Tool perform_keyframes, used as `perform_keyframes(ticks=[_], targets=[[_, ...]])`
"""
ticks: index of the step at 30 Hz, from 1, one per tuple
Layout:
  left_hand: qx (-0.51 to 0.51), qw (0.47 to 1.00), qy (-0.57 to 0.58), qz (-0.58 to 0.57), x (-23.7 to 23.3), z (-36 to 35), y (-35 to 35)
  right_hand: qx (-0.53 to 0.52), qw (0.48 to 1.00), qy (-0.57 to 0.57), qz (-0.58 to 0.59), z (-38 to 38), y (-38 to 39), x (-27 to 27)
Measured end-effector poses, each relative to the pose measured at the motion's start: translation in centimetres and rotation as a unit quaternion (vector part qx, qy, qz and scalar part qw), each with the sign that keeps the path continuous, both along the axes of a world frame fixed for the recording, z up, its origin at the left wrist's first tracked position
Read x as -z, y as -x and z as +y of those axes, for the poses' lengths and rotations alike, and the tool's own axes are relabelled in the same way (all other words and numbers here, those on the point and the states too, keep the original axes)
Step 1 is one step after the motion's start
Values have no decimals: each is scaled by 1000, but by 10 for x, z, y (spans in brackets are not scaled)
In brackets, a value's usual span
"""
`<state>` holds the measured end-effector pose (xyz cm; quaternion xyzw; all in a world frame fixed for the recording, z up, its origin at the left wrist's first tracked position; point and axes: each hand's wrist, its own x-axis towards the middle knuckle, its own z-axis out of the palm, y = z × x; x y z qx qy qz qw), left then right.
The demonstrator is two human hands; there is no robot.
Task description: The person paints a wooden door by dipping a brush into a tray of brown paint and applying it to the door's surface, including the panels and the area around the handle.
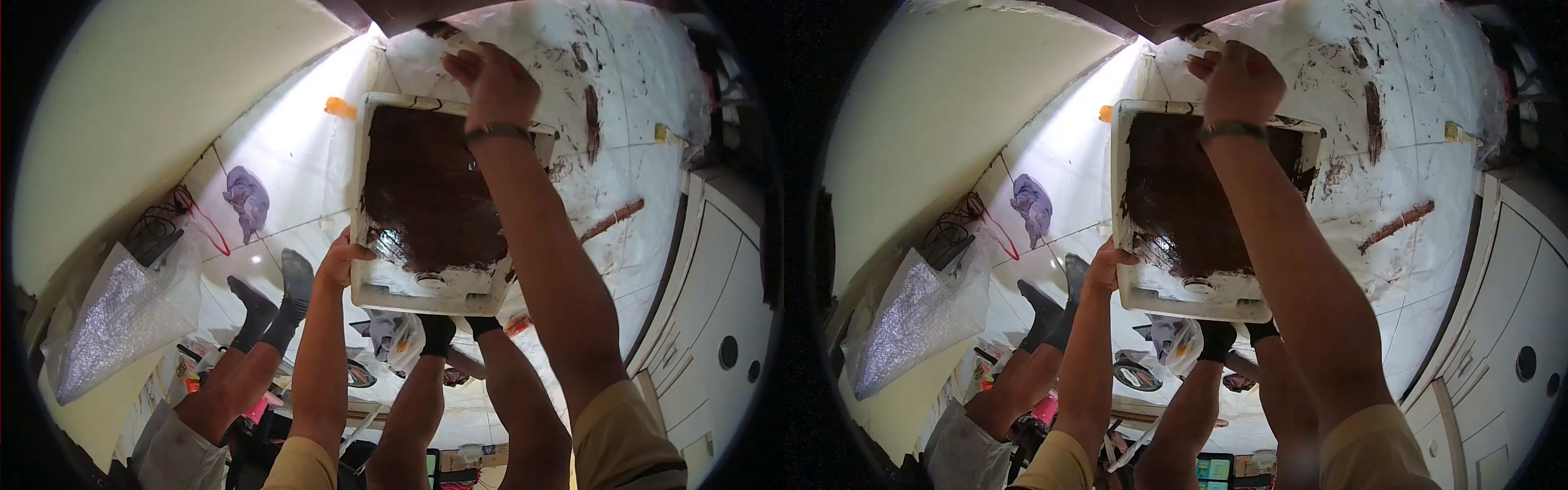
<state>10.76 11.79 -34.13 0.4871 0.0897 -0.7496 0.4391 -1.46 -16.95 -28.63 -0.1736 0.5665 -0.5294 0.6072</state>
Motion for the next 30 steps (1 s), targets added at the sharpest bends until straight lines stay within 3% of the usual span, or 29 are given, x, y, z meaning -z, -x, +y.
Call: perform_keyframes(ticks=[1,3,5,7,9,10,13,14,15,16,18,20,23,26,29,30], targets=[[1,1000,2,-2,1,0,0,-3,999,-37,31,-11,-5,14],[6,1000,4,-6,2,0,2,24,999,-5,-29,-33,-17,38],[10,1000,3,-5,3,3,4,-171,962,142,159,-46,0,39],[13,1000,3,0,5,6,4,-143,951,273,-16,-55,17,31],[10,1000,8,14,9,8,7,-27,990,136,-37,-26,19,-54],[9,1000,9,19,8,10,7,7,992,122,-4,-23,27,-46],[22,1000,7,-6,4,8,7,-21,995,70,65,-25,34,7],[17,1000,16,0,5,7,7,33,999,30,24,-32,22,18],[13,1000,23,5,7,7,7,-3,998,31,50,-37,11,25],[8,999,29,12,7,7,7,-53,983,99,147,-46,1,29],[13,1000,23,10,5,6,6,-79,974,151,147,-50,-6,29],[13,1000,21,8,4,5,8,-28,991,126,-44,-40,-6,-21],[7,1000,25,6,4,5,9,4,987,139,-77,-10,20,-54],[-2,1000,22,17,5,9,12,7,997,69,30,-8,25,-18],[-2,1000,23,12,-4,2,14,-34,993,111,28,-29,-1,-1],[4,999,27,16,1,4,12,-92,977,165,103,-36,-7,-7]])
